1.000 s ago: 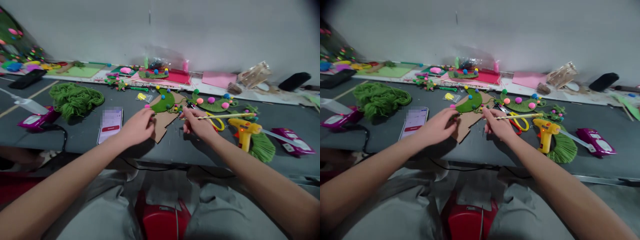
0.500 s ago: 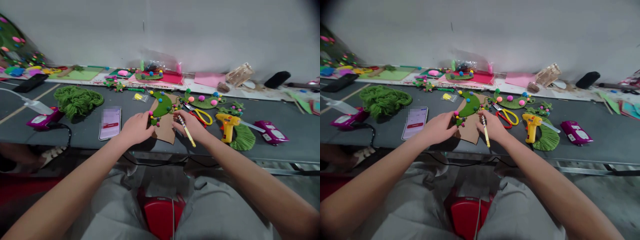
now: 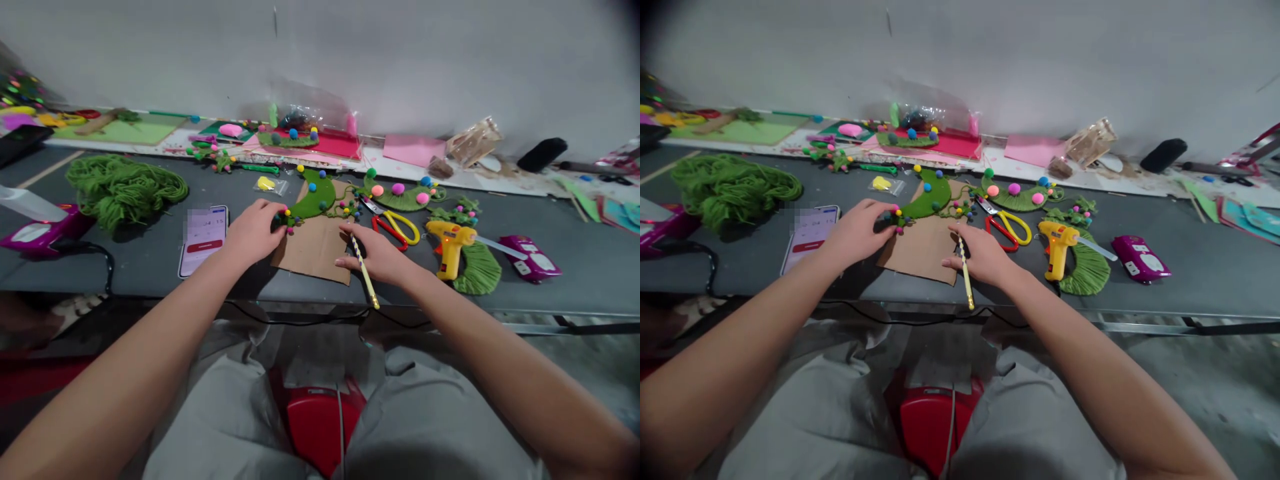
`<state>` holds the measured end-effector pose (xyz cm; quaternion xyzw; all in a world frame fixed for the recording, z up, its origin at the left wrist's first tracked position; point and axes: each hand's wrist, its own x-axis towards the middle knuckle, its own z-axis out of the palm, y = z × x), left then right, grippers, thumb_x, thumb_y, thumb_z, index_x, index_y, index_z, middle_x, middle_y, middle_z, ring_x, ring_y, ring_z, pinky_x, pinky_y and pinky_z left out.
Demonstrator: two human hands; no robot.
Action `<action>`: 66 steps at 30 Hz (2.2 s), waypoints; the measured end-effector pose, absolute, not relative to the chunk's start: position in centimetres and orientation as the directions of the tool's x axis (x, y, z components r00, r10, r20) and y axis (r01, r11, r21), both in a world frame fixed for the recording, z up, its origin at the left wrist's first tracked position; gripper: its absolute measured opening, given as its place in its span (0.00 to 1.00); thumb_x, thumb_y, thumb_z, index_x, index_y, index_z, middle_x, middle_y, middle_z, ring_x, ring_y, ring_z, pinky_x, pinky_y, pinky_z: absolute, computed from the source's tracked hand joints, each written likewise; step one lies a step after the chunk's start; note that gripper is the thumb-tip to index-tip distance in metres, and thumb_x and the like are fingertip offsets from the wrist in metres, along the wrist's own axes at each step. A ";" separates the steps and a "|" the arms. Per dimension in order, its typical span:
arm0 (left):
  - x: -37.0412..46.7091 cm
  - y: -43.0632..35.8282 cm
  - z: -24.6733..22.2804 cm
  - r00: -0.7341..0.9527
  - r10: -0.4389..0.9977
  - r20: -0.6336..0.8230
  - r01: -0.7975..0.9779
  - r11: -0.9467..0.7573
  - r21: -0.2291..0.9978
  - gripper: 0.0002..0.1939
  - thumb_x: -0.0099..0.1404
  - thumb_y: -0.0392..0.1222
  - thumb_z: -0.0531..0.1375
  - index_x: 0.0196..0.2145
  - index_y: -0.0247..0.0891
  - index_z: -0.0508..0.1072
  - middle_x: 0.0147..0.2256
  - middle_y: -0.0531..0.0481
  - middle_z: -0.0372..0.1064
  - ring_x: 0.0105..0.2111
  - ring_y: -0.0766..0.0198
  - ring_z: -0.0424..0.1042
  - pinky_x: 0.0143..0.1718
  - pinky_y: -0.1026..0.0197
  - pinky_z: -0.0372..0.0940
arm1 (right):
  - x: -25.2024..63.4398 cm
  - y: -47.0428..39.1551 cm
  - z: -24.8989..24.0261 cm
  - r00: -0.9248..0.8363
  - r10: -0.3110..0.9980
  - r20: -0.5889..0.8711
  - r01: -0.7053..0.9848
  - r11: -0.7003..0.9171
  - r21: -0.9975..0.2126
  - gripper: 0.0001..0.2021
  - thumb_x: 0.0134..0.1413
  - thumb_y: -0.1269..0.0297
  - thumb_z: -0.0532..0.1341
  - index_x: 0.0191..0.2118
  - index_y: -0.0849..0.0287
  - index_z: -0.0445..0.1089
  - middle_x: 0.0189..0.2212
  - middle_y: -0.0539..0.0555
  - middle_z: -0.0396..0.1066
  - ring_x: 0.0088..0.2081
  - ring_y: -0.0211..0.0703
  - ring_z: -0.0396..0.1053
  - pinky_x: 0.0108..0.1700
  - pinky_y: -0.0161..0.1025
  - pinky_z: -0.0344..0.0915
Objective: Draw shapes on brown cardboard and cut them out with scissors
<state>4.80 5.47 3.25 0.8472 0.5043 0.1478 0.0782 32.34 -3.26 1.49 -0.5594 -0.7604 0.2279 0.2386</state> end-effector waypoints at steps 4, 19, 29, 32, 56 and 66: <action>4.3 5.7 2.5 0.419 0.874 0.246 0.839 -0.477 0.262 0.18 0.69 0.40 0.59 0.55 0.39 0.73 0.55 0.40 0.69 0.55 0.47 0.71 0.55 0.47 0.67 | 33.9 -3.7 1.8 -0.299 0.953 0.054 0.718 0.262 -0.645 0.35 0.55 0.59 0.71 0.65 0.61 0.63 0.61 0.66 0.69 0.61 0.57 0.70 0.63 0.54 0.66; 5.3 3.5 2.7 0.764 0.612 0.205 0.570 -0.789 0.230 0.14 0.71 0.40 0.52 0.45 0.36 0.77 0.45 0.43 0.73 0.48 0.52 0.73 0.52 0.51 0.68 | 36.1 -4.0 1.6 -0.351 0.929 0.120 0.719 0.349 -0.601 0.29 0.61 0.56 0.66 0.65 0.59 0.64 0.59 0.63 0.72 0.59 0.54 0.72 0.62 0.53 0.67; 8.1 -1.6 3.4 0.848 0.519 0.109 0.495 -0.848 0.189 0.18 0.73 0.48 0.56 0.54 0.34 0.73 0.60 0.39 0.68 0.61 0.46 0.67 0.61 0.46 0.65 | 34.0 -2.8 -0.4 -0.376 0.854 0.358 0.768 0.504 -0.395 0.19 0.68 0.65 0.55 0.61 0.61 0.68 0.55 0.63 0.75 0.57 0.55 0.73 0.58 0.53 0.70; 8.3 -1.8 2.8 0.866 0.495 0.076 0.473 -0.858 0.201 0.24 0.74 0.51 0.57 0.60 0.33 0.68 0.64 0.38 0.64 0.63 0.46 0.66 0.63 0.46 0.64 | 34.9 -2.1 -0.4 -0.336 0.847 0.413 0.813 0.482 -0.326 0.24 0.60 0.77 0.53 0.59 0.61 0.70 0.56 0.63 0.75 0.59 0.55 0.72 0.60 0.54 0.68; 4.9 4.8 1.2 0.639 0.757 0.136 0.627 -0.615 0.478 0.24 0.73 0.48 0.60 0.62 0.38 0.67 0.66 0.39 0.60 0.66 0.45 0.60 0.65 0.34 0.58 | 28.1 -7.0 1.9 -0.587 0.791 0.172 0.757 0.612 -0.228 0.48 0.52 0.33 0.65 0.66 0.69 0.63 0.66 0.75 0.62 0.67 0.69 0.63 0.65 0.62 0.64; 6.0 5.5 1.7 0.528 0.838 0.140 0.553 -0.464 0.692 0.19 0.72 0.50 0.61 0.54 0.36 0.72 0.57 0.41 0.69 0.56 0.51 0.71 0.58 0.41 0.67 | 28.0 -9.3 4.3 -0.723 0.613 0.317 0.639 0.769 -0.028 0.17 0.66 0.68 0.57 0.54 0.70 0.74 0.58 0.66 0.74 0.60 0.59 0.73 0.62 0.51 0.72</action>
